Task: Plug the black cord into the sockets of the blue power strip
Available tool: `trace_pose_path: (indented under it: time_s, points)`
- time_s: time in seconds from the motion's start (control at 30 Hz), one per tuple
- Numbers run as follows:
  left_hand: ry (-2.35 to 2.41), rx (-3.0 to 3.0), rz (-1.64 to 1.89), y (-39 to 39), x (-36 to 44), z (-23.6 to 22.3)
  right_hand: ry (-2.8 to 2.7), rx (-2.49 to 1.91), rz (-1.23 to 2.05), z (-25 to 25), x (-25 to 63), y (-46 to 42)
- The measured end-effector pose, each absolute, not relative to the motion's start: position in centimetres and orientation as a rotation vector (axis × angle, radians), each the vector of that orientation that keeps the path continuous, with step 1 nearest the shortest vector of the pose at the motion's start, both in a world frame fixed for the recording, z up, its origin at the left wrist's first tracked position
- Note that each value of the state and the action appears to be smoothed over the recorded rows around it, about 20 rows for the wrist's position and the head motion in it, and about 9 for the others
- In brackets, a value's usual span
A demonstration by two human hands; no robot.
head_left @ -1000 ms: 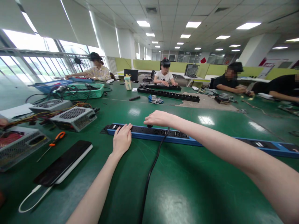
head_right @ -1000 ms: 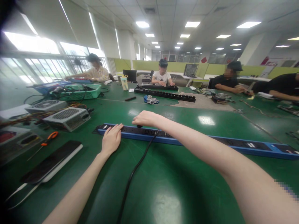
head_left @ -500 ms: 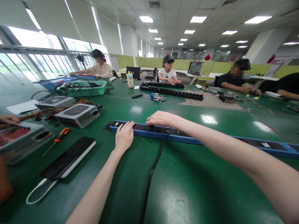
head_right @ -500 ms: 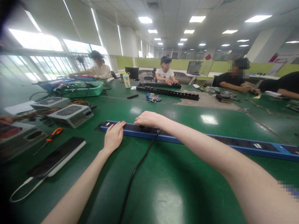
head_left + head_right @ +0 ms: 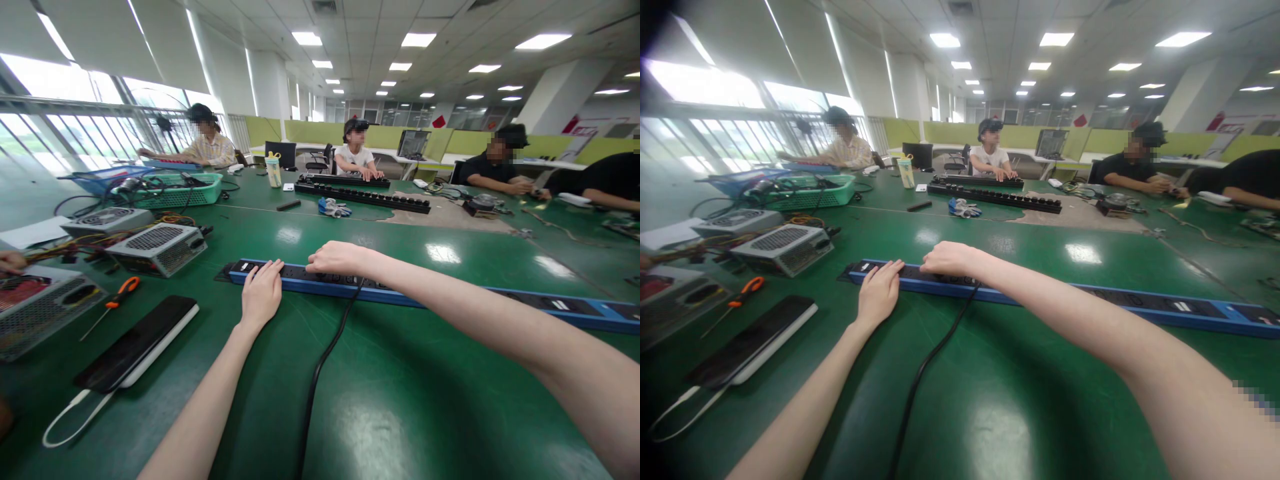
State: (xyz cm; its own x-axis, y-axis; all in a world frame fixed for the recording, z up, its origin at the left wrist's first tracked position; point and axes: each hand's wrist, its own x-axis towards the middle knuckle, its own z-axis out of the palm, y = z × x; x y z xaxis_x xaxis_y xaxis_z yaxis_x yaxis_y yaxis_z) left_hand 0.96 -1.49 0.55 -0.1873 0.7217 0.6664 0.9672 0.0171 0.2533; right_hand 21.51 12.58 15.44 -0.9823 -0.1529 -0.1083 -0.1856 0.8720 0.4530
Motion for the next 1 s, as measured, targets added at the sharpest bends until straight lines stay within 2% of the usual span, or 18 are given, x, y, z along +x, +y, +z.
trace_pose_path:
  time_s: [1.0]
  points:
    - [-1.953, -1.752, -0.964, -1.57, 1.01, 0.63, 2.923, -0.327, 0.769, 15.82, 21.38, 12.98]
